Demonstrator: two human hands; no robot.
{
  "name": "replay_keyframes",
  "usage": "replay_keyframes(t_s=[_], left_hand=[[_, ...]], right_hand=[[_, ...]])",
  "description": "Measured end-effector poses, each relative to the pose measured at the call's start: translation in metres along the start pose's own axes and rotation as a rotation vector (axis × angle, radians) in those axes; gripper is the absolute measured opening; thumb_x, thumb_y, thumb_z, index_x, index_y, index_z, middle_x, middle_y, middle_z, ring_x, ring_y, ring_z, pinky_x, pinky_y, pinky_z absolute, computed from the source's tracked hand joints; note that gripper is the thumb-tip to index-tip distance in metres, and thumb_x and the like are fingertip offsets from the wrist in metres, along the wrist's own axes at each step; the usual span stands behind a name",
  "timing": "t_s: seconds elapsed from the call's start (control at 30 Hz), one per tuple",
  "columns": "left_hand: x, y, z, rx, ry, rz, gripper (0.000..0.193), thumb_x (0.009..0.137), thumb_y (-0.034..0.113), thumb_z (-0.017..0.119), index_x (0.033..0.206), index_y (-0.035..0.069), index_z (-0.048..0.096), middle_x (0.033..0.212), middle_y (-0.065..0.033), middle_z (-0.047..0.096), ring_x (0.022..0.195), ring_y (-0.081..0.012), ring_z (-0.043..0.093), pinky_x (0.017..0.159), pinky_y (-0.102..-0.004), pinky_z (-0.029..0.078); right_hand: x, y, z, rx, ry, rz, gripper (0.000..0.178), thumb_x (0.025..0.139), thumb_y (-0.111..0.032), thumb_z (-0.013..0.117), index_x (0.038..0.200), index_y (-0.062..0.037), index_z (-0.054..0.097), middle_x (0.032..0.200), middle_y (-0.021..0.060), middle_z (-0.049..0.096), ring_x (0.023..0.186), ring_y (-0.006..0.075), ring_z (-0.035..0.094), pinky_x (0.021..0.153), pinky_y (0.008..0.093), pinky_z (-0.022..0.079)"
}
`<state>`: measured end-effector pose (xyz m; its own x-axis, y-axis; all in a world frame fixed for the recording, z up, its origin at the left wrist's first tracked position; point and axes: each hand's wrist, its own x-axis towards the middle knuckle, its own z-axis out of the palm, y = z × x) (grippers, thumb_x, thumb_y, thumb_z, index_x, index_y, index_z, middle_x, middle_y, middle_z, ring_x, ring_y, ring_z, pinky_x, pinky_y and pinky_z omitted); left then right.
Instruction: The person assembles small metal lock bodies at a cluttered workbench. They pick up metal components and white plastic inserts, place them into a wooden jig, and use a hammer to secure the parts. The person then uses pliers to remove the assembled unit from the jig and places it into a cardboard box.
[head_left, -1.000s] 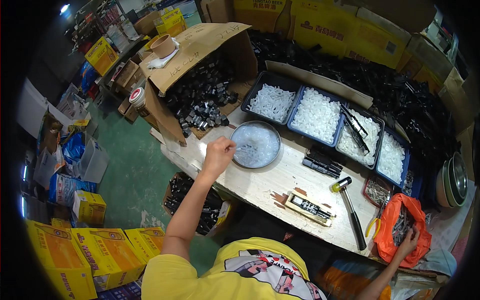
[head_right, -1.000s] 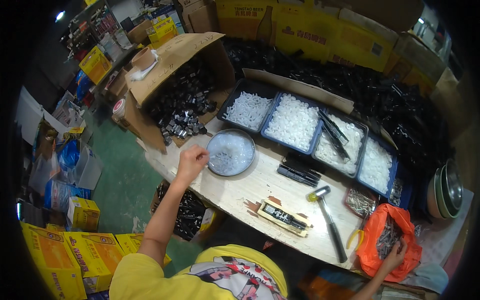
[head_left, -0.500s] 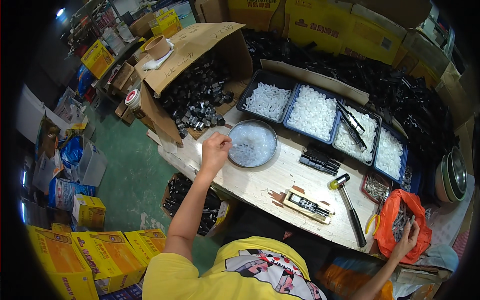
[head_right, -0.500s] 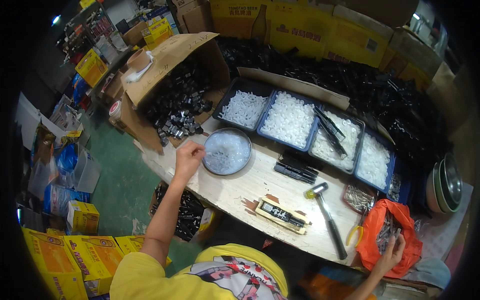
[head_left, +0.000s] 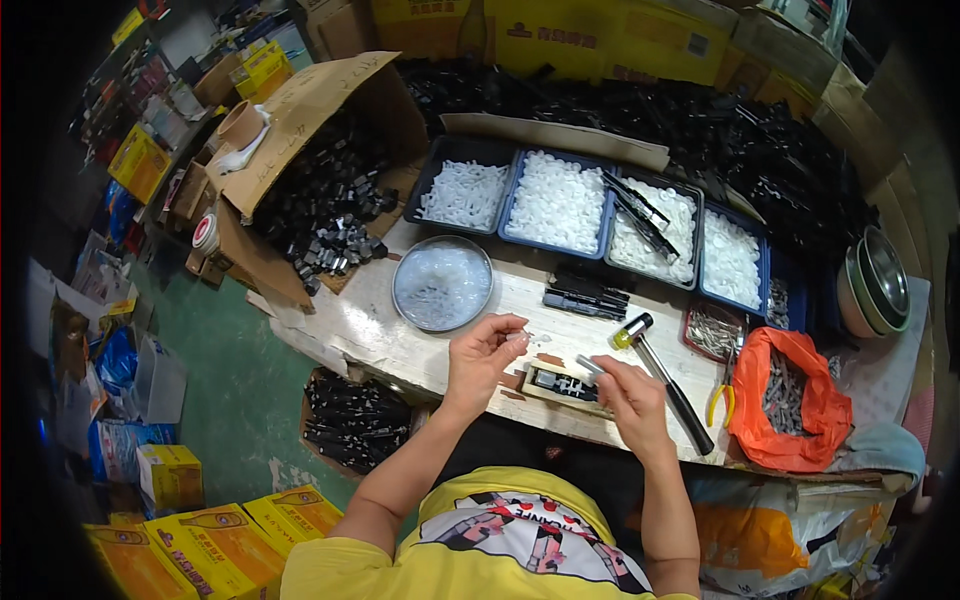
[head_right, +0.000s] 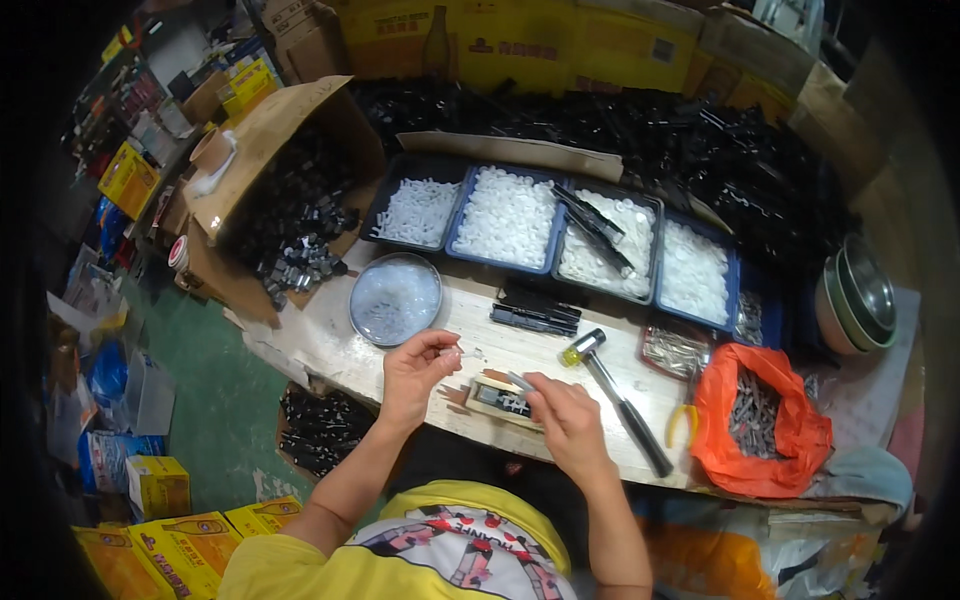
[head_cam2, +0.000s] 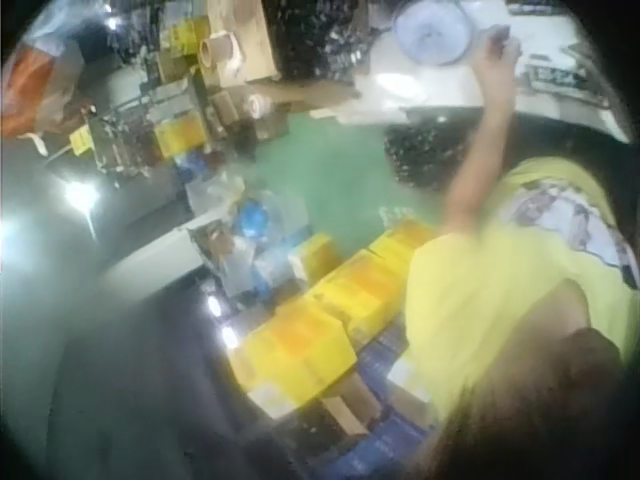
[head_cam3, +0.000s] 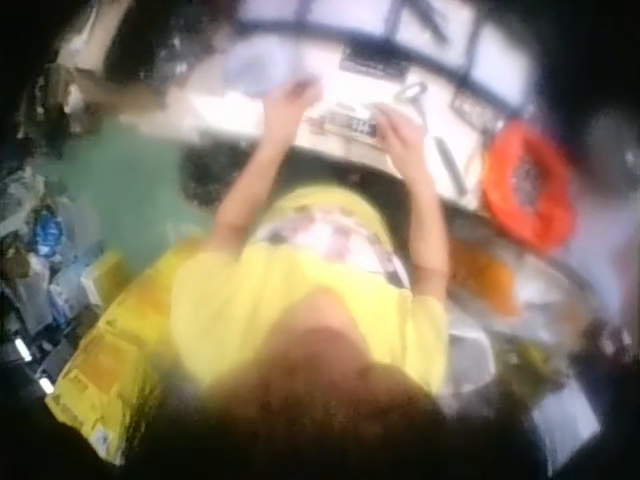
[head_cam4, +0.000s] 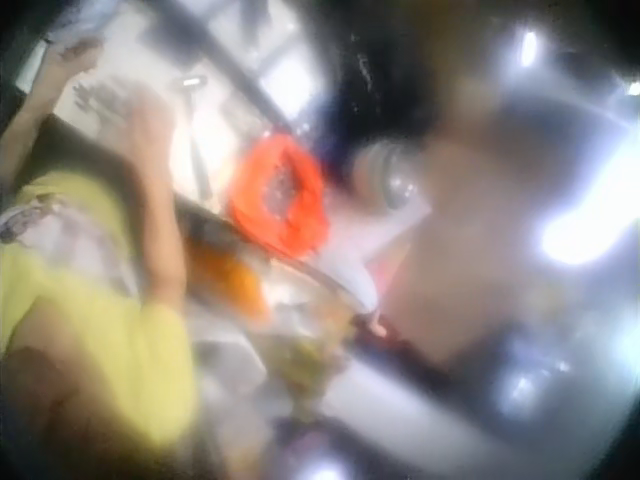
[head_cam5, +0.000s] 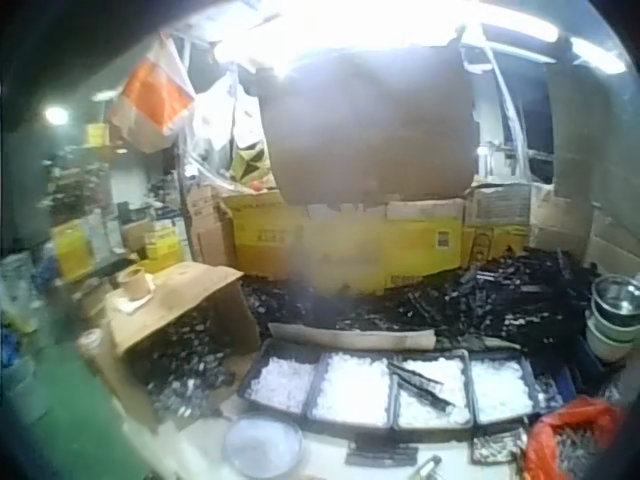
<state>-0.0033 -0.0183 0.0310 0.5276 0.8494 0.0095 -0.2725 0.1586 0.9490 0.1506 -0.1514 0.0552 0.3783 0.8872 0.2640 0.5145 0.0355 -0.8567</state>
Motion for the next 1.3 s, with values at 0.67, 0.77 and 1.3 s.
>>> replay_keyframes(t_s=[0.67,0.77,1.3], left_hand=[[-0.004,0.0,0.02,0.499,-0.359,0.528,0.017,0.07,-0.005,0.065,0.086,-0.001,0.062,0.081,-0.0089,0.06,0.073,-0.0193,0.056,0.064,-0.0259,0.045],[-0.002,-0.001,0.021,0.532,-0.446,0.578,0.021,0.068,-0.003,0.066,0.088,0.001,0.062,0.084,-0.009,0.06,0.075,-0.0217,0.056,0.066,-0.0287,0.043],[-0.012,-0.042,0.03,0.96,-0.371,0.452,0.032,0.062,0.012,0.072,0.093,0.01,0.064,0.096,-0.0012,0.056,0.097,-0.02,0.046,0.083,-0.0339,0.029]], right_hand=[[0.003,0.01,-0.015,0.613,-0.316,0.51,0.022,0.089,-0.018,0.053,0.1,-0.0001,0.062,0.06,-0.0032,0.047,0.054,0.0039,0.041,0.048,0.0182,0.032],[-0.004,0.011,-0.018,0.661,-0.32,0.515,0.024,0.09,-0.018,0.052,0.105,-0.0011,0.059,0.064,-0.0027,0.049,0.058,0.0037,0.043,0.051,0.0171,0.033],[-0.039,0.041,-0.033,0.509,-0.122,0.726,0.011,0.089,-0.018,0.053,0.087,-0.008,0.049,0.061,-0.0036,0.049,0.054,0.0026,0.041,0.046,0.0171,0.029]])
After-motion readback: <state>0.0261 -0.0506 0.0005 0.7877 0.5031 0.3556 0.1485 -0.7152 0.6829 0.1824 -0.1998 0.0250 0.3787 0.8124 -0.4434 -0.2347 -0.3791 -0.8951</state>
